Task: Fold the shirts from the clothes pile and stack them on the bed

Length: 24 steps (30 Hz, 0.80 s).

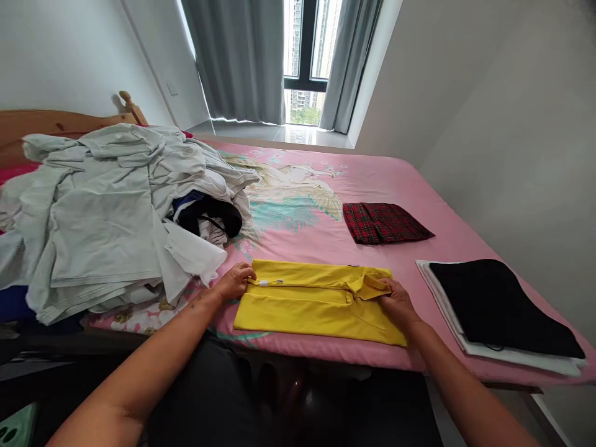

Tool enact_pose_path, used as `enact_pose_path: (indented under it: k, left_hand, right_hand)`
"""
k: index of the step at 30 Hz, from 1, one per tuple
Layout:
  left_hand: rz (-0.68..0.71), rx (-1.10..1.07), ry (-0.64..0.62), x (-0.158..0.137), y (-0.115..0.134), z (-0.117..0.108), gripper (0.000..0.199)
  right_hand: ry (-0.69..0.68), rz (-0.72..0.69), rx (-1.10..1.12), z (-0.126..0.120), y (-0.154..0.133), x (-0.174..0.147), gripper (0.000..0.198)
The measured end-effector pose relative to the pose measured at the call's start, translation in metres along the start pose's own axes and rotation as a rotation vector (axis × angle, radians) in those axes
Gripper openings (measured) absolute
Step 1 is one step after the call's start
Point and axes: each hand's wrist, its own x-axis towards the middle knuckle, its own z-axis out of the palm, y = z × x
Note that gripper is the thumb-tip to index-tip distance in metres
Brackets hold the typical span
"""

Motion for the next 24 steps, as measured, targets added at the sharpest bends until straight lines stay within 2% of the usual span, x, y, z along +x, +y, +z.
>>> enact_pose_path:
  k: [4,9,13,15,18,22,24]
  left_hand:
    - [-0.076,0.024,0.027,-0.006,0.003,0.000,0.030]
    - [-0.030,0.126,0.077,-0.009,0.031,0.006,0.037]
    - [-0.151,0.222,-0.095,-0.020,0.048,0.022,0.047]
    - [-0.199,0.257,-0.126,-0.024,0.050,0.025,0.045]
    - [-0.170,0.284,-0.088,-0.025,0.049,0.017,0.036]
    - [-0.115,0.274,-0.093,-0.014,0.048,0.000,0.024]
    - [-0.107,0.266,-0.083,-0.007,0.048,-0.004,0.019]
  right_hand:
    - [0.027,-0.111,-0.119,0.013,0.016,-0.010,0.027]
    - [0.083,-0.142,-0.151,0.007,0.013,-0.013,0.029]
    - [0.090,-0.176,-0.199,0.000,0.012,-0.021,0.027]
    - [0.088,-0.172,-0.232,-0.003,0.011,-0.025,0.027]
    - [0.105,-0.183,-0.276,-0.008,0.004,-0.029,0.033]
    - [0.090,-0.268,-0.334,-0.008,-0.012,-0.033,0.041]
    - [0.064,-0.279,-0.362,-0.007,-0.018,-0.033,0.037]
